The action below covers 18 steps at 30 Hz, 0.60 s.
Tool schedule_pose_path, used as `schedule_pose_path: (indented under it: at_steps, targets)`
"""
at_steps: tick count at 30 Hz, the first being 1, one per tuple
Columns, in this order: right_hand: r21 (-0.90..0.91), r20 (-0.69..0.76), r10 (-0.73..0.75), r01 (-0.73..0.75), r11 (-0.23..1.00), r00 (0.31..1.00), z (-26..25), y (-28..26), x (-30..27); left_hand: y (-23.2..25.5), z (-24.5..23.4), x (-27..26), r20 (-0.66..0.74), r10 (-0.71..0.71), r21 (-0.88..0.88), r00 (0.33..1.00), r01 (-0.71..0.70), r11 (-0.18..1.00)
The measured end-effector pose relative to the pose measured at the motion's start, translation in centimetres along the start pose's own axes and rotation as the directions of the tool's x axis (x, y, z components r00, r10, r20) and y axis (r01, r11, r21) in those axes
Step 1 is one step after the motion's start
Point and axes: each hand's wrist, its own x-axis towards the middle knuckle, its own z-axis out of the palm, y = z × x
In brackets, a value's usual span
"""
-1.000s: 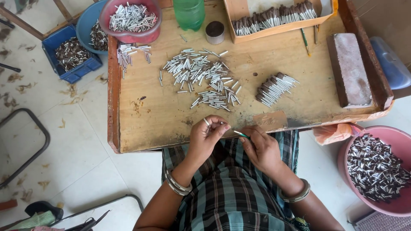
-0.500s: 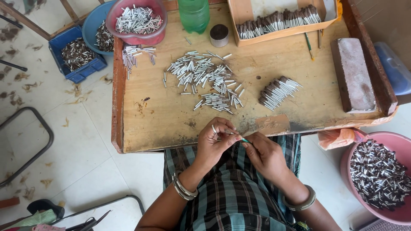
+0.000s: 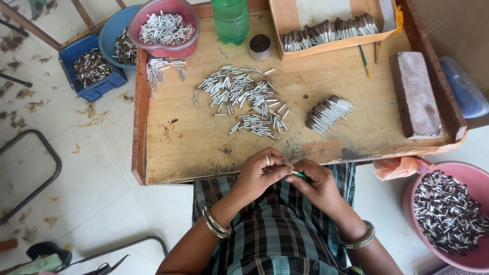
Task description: Assembling small industrial brushes by inserting metal pins or bristles into a holder.
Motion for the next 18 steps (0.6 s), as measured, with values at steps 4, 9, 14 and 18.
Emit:
schedule_pose_path:
  at_steps: [4, 9, 14, 18]
  targets:
    - [-0.235, -0.116, 0.051, -0.077, 0.969, 0.992, -2.8, 1.0, 1.7, -1.0, -2.5, 2.2, 0.026, 0.202, 0.507, 0.979, -0.187, 0.841]
    - [-0.760, -0.282, -0.101, -0.159, 0.630, 0.954, -7.2, 4.0, 5.3, -0.6, -5.6, 4.1, -0.063, 0.056, 0.924, 0.996, 0.037, 0.381]
    - [-0.673, -0.253, -0.009, -0.169, 0.720, 0.967, -4.8, 3.0, 4.3, -1.7, -4.7, 3.6, -0.055, 0.008, 0.940, 0.998, 0.049, 0.337]
    - [-0.225, -0.171, 0.024, -0.062, 0.972, 0.985, 0.2, -0.2, 2.6, -1.1, -1.7, 1.9, 0.011, 0.258, 0.681, 0.966, -0.196, 0.706]
